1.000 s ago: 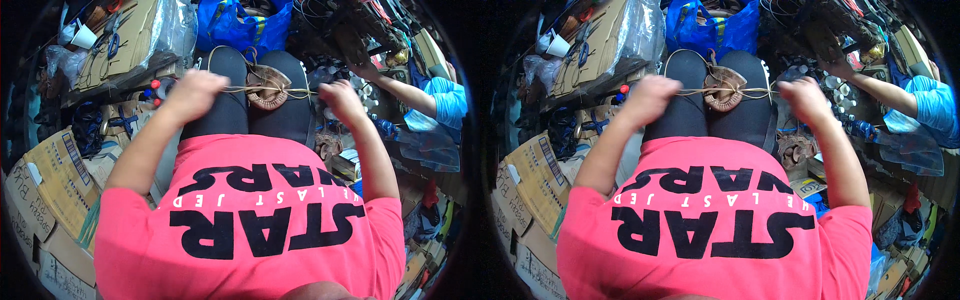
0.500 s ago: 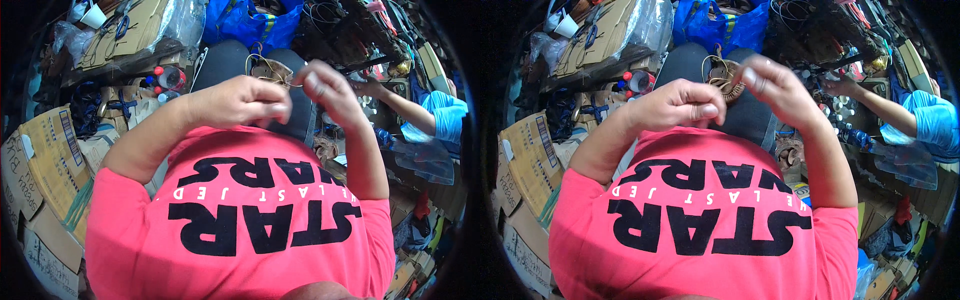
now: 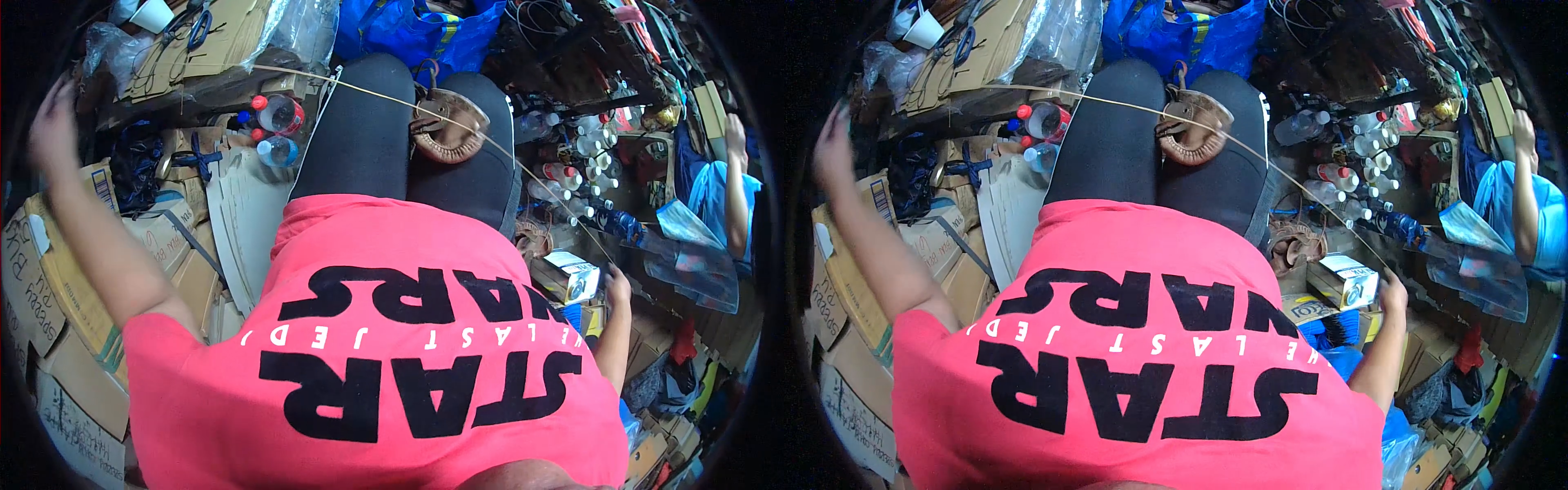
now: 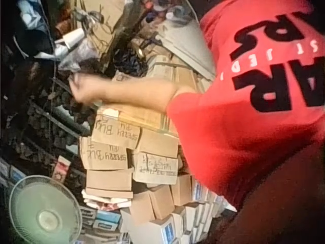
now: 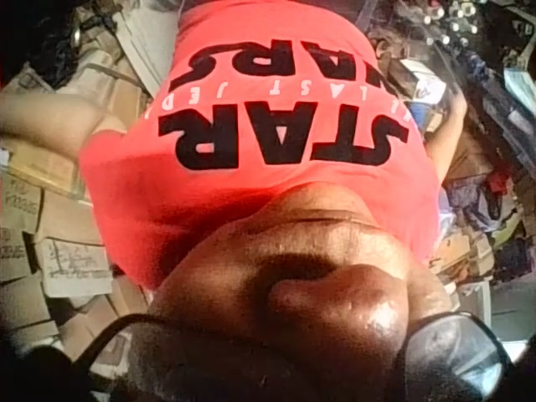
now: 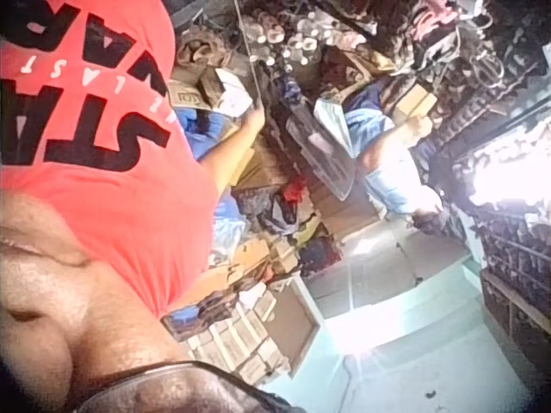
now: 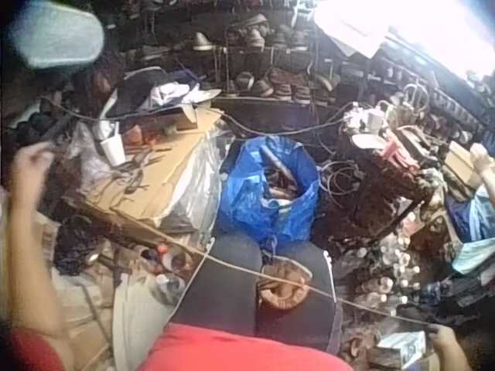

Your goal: Stitching or sewing together parts of a leather shoe by hand.

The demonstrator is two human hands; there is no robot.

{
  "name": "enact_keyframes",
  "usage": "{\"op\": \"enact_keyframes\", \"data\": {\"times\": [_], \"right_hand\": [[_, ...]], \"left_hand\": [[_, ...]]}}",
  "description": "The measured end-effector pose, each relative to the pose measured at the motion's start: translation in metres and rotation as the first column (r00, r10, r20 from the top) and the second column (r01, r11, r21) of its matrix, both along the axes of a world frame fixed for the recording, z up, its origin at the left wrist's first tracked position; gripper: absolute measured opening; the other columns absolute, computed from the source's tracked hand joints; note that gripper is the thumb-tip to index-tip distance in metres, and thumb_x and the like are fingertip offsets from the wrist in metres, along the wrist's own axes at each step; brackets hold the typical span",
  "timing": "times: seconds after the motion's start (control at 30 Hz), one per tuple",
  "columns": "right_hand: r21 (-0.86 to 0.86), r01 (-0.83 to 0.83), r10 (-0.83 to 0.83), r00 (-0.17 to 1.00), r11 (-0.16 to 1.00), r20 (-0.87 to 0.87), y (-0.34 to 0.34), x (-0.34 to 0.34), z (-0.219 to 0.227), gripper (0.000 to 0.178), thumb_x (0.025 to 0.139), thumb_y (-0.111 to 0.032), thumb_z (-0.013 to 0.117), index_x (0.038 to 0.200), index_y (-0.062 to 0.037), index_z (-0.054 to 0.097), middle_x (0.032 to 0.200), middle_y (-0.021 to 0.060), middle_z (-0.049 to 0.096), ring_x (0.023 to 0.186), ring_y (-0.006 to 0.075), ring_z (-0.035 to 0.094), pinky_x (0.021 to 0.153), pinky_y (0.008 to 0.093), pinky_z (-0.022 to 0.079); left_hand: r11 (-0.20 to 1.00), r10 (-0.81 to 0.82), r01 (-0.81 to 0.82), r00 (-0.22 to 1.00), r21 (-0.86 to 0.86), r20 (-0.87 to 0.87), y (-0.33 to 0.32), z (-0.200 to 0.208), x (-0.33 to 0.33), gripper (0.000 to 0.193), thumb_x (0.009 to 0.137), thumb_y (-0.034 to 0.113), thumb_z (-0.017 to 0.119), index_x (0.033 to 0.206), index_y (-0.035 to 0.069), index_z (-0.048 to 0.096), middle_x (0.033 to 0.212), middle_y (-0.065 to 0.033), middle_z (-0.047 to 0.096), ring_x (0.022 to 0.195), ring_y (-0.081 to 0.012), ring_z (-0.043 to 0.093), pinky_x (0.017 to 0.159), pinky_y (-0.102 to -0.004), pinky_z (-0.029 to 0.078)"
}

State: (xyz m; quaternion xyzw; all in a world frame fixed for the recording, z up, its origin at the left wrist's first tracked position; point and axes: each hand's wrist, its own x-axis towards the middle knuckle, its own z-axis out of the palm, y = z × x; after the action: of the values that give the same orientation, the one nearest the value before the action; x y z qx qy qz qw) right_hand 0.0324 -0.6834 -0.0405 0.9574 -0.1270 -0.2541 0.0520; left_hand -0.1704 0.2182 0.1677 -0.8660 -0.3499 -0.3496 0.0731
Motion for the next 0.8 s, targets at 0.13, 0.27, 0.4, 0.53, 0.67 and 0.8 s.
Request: {"op": "enact_keyframes", "data": {"times": [0.13, 0.27, 0.4, 0.53, 0.67, 0.8], "right_hand": [[0.477, -0.387, 0.463, 0.885, 0.789, -0.046, 0.137, 0.028, -0.008, 0.042, 0.082, -0.002, 0.046, 0.121, -0.0104, 0.059, 0.096, 0.0198, 0.065, 0.077, 0.0277, 0.062, 0.07, 0.0356, 0.047], [0.922, -0.207, 0.226, 0.964, 0.326, 0.137, 0.307, 0.035, 0.062, 0.025, 0.081, -0.002, 0.063, 0.105, -0.0066, 0.067, 0.081, 0.0033, 0.061, 0.072, 0.011, 0.056, 0.065, 0.0261, 0.046], [0.737, -0.642, 0.426, 0.739, 0.211, 0.522, 0.348, 0.056, 0.062, 0.016, 0.08, -0.001, 0.065, 0.095, -0.0045, 0.069, 0.081, 0.0024, 0.06, 0.075, 0.0104, 0.056, 0.069, 0.0247, 0.046], [0.826, -0.519, 0.475, 0.796, 0.219, 0.374, 0.349, 0.068, 0.05, 0.011, 0.078, -0.001, 0.067, 0.088, -0.0049, 0.069, 0.084, 0.0016, 0.057, 0.082, 0.011, 0.056, 0.074, 0.0245, 0.046], [0.887, -0.432, 0.512, 0.806, 0.162, 0.299, 0.348, 0.069, 0.045, 0.011, 0.077, 0.0, 0.068, 0.086, -0.005, 0.068, 0.084, 0.0009, 0.057, 0.084, 0.0107, 0.055, 0.074, 0.0241, 0.044], [0.917, -0.383, 0.472, 0.833, 0.116, 0.288, 0.351, 0.053, 0.042, 0.011, 0.077, 0.002, 0.067, 0.085, -0.0043, 0.067, 0.085, 0.001, 0.059, 0.086, 0.0107, 0.055, 0.074, 0.0228, 0.042]], "left_hand": [[0.464, -0.643, 0.574, 0.742, -0.674, 0.189, -0.208, -0.094, 0.115, 0.028, 0.081, 0.011, 0.066, 0.109, 0.009, 0.067, 0.104, -0.0029, 0.064, 0.091, -0.0128, 0.059, 0.079, -0.0251, 0.047], [-0.008, -0.953, 0.801, 0.176, -0.599, 0.248, -0.3, -0.152, 0.164, 0.026, 0.08, 0.014, 0.065, 0.106, 0.01, 0.068, 0.102, -0.0101, 0.065, 0.101, -0.0228, 0.06, 0.088, -0.0335, 0.047], [-0.116, -0.957, 0.547, 0.163, -0.829, 0.242, -0.327, -0.167, 0.196, 0.022, 0.082, 0.016, 0.064, 0.1, 0.004, 0.065, 0.096, -0.0108, 0.066, 0.089, -0.0221, 0.063, 0.081, -0.0326, 0.049], [-0.163, -0.96, 0.42, 0.14, -0.893, 0.241, -0.326, -0.169, 0.204, 0.02, 0.083, 0.016, 0.064, 0.097, 0.002, 0.065, 0.088, -0.0088, 0.066, 0.081, -0.0156, 0.063, 0.075, -0.0297, 0.049], [-0.42, -0.853, 0.127, 0.283, -0.898, 0.439, -0.324, -0.175, 0.204, 0.016, 0.084, 0.013, 0.065, 0.094, 0.0, 0.066, 0.082, -0.0049, 0.066, 0.076, -0.0099, 0.061, 0.071, -0.0247, 0.048], [-0.561, -0.752, 0.039, 0.395, -0.827, 0.528, -0.324, -0.183, 0.201, 0.018, 0.083, 0.011, 0.064, 0.096, 0.0, 0.067, 0.088, -0.0031, 0.066, 0.078, -0.0098, 0.061, 0.071, -0.0237, 0.048]]}}
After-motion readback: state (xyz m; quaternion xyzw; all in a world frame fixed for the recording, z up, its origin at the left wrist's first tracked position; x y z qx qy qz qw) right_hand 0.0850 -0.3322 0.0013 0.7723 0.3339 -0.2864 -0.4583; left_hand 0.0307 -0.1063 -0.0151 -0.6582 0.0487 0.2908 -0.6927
